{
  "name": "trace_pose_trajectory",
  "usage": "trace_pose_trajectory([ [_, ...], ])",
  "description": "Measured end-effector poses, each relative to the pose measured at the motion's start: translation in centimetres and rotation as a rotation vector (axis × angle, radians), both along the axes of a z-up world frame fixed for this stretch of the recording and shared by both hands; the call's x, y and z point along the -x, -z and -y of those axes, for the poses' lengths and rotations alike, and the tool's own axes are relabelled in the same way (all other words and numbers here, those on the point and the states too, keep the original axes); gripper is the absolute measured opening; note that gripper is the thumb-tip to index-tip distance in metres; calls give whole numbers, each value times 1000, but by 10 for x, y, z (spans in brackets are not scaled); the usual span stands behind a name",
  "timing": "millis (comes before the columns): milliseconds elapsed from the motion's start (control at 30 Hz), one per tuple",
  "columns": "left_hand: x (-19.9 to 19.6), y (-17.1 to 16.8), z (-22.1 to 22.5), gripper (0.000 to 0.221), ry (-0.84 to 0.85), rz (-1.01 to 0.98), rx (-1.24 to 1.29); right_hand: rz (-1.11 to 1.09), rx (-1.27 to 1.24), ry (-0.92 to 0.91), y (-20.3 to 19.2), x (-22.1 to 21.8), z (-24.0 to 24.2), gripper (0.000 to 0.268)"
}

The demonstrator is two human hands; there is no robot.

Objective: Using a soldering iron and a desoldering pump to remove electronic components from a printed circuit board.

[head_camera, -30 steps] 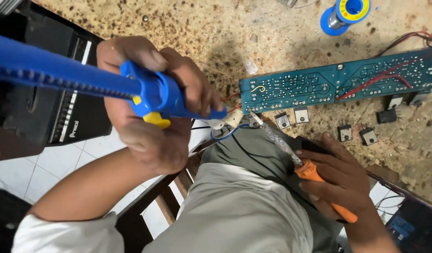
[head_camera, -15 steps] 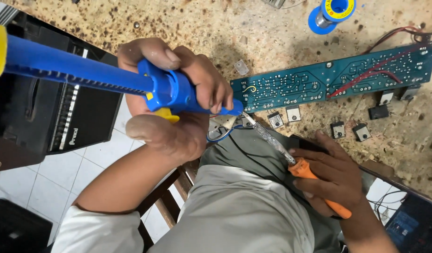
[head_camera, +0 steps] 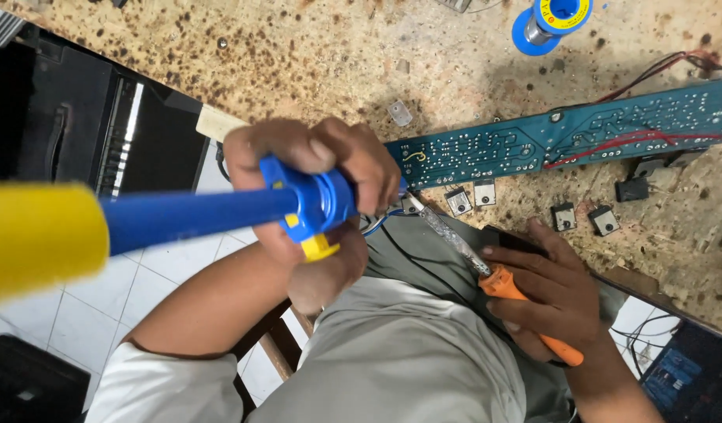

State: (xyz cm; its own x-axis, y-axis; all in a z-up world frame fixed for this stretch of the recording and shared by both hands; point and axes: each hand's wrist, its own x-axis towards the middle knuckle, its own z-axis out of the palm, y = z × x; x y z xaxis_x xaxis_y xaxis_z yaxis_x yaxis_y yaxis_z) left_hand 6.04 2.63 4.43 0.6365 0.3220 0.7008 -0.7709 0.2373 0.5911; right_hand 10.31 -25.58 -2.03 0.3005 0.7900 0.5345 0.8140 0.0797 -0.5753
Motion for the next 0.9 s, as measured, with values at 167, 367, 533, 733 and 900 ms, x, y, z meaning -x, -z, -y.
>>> trace_pose_trajectory([
  [167,-14,14,-9,44,410,34,-319,14,3,-11,5,0,0,41],
  [367,1,1,25,34,-254,92,128,63,-46,-34,10,0,4,40],
  [533,29,-35,-2,23,-153,-151,292,-5,-38,-4,-10,18,10,42],
  [733,67,-67,-15,46,-421,-263,-134,-32,-92,69,-13,38,27,37],
  [900,103,-56,-5,58,-381,-604,-4,-255,-308,466,-14,67,8,31],
])
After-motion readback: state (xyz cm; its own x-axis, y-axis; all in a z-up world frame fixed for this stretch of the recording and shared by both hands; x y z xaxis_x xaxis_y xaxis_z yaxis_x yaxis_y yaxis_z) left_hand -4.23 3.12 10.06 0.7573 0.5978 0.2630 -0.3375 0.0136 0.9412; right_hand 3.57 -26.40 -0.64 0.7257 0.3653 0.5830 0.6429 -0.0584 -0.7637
